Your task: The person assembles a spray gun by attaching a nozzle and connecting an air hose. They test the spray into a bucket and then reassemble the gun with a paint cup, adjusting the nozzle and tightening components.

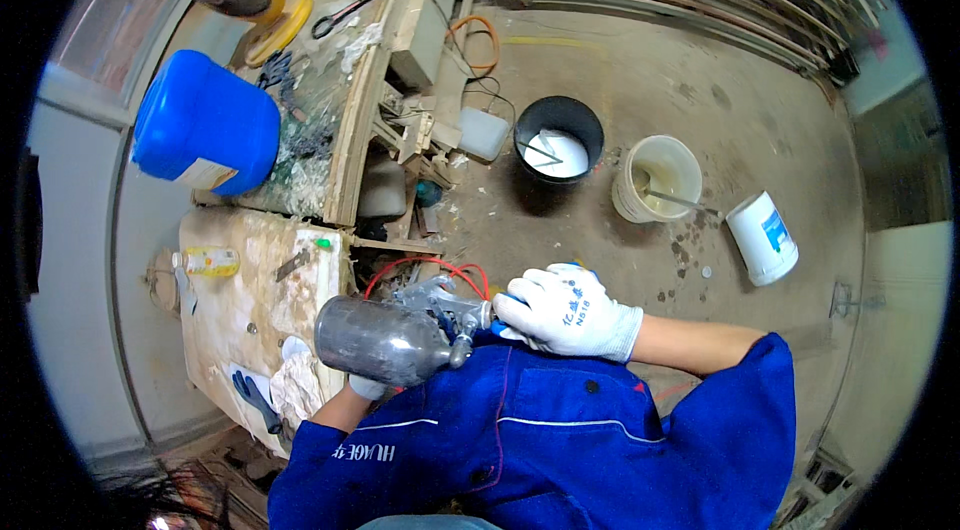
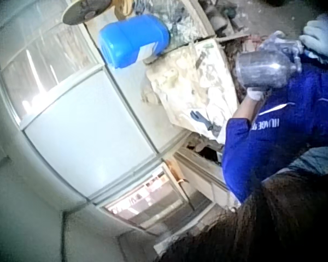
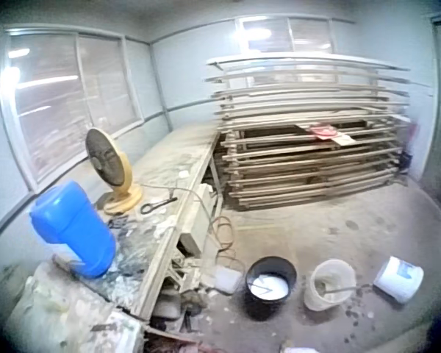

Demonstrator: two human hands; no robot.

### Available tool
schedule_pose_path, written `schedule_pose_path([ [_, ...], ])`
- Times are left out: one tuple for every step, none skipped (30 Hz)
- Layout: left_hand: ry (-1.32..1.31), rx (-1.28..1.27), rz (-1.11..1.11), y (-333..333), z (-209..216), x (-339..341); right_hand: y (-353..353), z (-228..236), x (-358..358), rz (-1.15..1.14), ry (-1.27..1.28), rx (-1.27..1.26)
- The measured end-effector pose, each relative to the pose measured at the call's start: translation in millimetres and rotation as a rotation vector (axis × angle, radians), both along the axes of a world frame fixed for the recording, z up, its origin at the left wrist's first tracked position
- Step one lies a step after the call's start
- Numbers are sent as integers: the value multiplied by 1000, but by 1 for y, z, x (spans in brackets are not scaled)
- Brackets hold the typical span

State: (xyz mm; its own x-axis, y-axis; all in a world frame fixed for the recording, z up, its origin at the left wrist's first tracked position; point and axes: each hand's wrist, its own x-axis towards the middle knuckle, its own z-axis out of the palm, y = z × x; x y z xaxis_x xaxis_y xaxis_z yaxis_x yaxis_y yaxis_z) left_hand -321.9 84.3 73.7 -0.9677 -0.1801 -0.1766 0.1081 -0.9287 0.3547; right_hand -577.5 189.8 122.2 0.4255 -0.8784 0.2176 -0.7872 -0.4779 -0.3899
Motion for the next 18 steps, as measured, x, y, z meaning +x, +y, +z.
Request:
schedule_pose_path([
  [49,-46,-13,5,-1,-1,-1,-1,1,22,-23,-37],
  [86,-98,-16,11,7,-1,-5,-3,3,17,-119,-24],
  [41,-226,2,18,3,-1,0,-13,17,-178,-493,340],
  [-18,-349,31,17,14,2,3,-23,26,-350,-851,736],
  [-82,-471,65,19,25,7,-2,-35,26,-275,-1003,926],
  [-143,-574,91,19,42,12,-9,-49,20,-207,-1136,1140],
  [-126,-437,134,24,42,20,-13,-59,14,-179,-1260,1357],
  [-101,-305,190,31,40,26,-20,-67,12,-151,-1358,1589],
  [-59,-275,223,35,31,27,-24,-69,15,-126,-1003,1152],
  [-15,-240,249,35,12,32,-29,-68,23,-84,-670,707],
  [30,-206,284,39,-13,39,-47,-37,32,49,-187,291],
  [85,-177,302,41,-37,44,-57,-26,37,221,-139,65],
  [143,-148,310,42,-57,47,-65,-30,39,281,-173,96],
  [176,-120,329,46,-66,49,-71,-37,41,328,-213,134],
  [168,-100,378,52,-66,50,-74,-52,44,303,-276,252],
  [147,-84,435,58,-63,52,-75,-62,48,275,-335,372],
  [118,-75,502,67,-60,57,-80,-46,67,214,-844,867],
  [88,-62,565,75,-58,61,-92,-51,66,207,-849,1195],
])
